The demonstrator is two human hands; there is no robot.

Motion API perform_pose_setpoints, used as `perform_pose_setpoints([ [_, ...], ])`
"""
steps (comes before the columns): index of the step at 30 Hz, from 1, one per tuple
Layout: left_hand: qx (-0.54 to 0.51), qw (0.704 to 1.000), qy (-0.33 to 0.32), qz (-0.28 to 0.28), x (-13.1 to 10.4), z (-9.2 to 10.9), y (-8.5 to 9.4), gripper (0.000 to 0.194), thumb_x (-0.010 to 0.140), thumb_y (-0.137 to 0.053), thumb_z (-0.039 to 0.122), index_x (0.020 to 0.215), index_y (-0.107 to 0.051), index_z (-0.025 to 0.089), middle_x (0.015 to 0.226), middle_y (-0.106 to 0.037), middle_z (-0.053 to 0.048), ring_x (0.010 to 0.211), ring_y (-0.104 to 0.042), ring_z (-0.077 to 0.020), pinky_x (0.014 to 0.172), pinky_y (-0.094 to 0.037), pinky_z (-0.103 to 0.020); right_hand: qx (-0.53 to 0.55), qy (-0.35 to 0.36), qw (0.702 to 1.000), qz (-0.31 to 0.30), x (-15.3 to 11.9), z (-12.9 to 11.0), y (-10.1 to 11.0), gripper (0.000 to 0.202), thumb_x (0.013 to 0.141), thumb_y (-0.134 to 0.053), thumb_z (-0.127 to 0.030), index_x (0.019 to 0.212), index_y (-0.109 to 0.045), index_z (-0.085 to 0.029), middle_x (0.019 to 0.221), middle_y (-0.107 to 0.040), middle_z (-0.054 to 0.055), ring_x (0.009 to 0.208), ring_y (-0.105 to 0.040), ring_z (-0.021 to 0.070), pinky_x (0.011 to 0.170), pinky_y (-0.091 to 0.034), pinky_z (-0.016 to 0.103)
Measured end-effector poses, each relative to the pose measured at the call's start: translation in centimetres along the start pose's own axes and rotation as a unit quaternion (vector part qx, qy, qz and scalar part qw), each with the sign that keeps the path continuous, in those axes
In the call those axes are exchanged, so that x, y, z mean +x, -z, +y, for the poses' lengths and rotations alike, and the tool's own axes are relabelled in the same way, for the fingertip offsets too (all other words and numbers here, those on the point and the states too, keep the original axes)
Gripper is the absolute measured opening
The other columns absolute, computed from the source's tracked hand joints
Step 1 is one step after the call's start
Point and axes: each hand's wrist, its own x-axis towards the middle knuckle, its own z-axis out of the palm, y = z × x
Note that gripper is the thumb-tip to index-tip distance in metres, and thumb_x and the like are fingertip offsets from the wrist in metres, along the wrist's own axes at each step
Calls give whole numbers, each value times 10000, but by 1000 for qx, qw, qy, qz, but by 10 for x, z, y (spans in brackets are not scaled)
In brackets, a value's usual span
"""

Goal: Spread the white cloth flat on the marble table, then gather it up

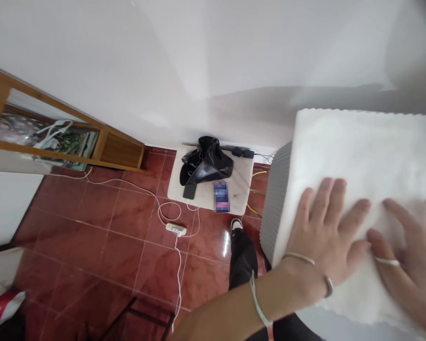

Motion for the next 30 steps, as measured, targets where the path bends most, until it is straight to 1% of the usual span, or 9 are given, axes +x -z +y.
perform_pose_setpoints([
  [3,20,1000,0,1,7,-4,3,694,855,-506,479,1452,-304,187,1503,-323,-46,1443,-30,-283,1191,-163,-460,12,-70,997,-38,9,-3,-5,583,916,-279,-531,1464,-249,-337,1569,-54,-42,1428,-87,338,1117,-116,630],
  [7,54,998,11,23,-5,2,1,684,886,-445,446,1474,-235,167,1524,-286,-55,1442,-2,-287,1180,-182,-485,-14,-68,997,-34,-1,-3,-10,576,933,-253,-523,1467,-250,-309,1568,-103,-5,1425,-137,303,1129,-159,580],
  [9,58,998,25,12,-17,10,-2,720,875,-469,452,1483,-199,174,1541,-243,-64,1443,-9,-291,1178,-182,-495,-27,-61,997,-27,-13,-6,-10,564,942,-266,-500,1467,-251,-295,1568,-111,13,1421,-152,309,1117,-186,581],
  [12,59,997,50,0,-37,27,-8,687,907,-407,448,1492,-145,202,1558,-192,-58,1444,-35,-273,1176,-180,-491,-33,-55,998,-27,-34,-8,-6,546,953,-273,-463,1471,-233,-292,1569,-118,30,1420,-161,305,1107,-208,572],
  [16,70,996,55,-5,-54,54,-21,655,932,-346,433,1495,-96,209,1566,-145,-84,1441,-73,-275,1162,-179,-502,-35,-53,998,-22,-64,2,0,537,956,-298,-420,1473,-211,-303,1567,-132,42,1419,-171,289,1105,-226,548],
  [19,75,996,45,-2,-52,75,-33,641,935,-345,421,1492,-113,205,1564,-125,-115,1437,-89,-292,1150,-184,-516,-37,-67,997,-5,-81,21,2,529,956,-309,-392,1470,-228,-295,1562,-156,54,1418,-177,282,1106,-230,534],
  [23,68,998,16,-3,-40,104,-51,615,937,-348,416,1483,-172,195,1565,-110,-130,1436,-91,-291,1148,-190,-509,-37,-82,996,16,-100,58,4,521,952,-309,-389,1458,-277,-273,1555,-186,68,1418,-177,278,1107,-232,521],
  [27,32,999,-14,5,-24,136,-78,606,917,-386,449,1463,-245,227,1568,-124,-106,1438,-91,-281,1151,-190,-513,-37,-90,995,35,-119,108,7,518,943,-294,-427,1426,-356,-252,1534,-247,89,1416,-191,269,1102,-246,507],
  [30,-18,999,-20,21,0,163,-103,546,877,-472,453,1385,-395,269,1550,-216,-68,1432,-151,-262,1150,-203,-518,-39,-107,993,38,-129,151,11,528,935,-279,-455,1415,-378,-256,1521,-282,86,1411,-211,252,1103,-253,492],
])
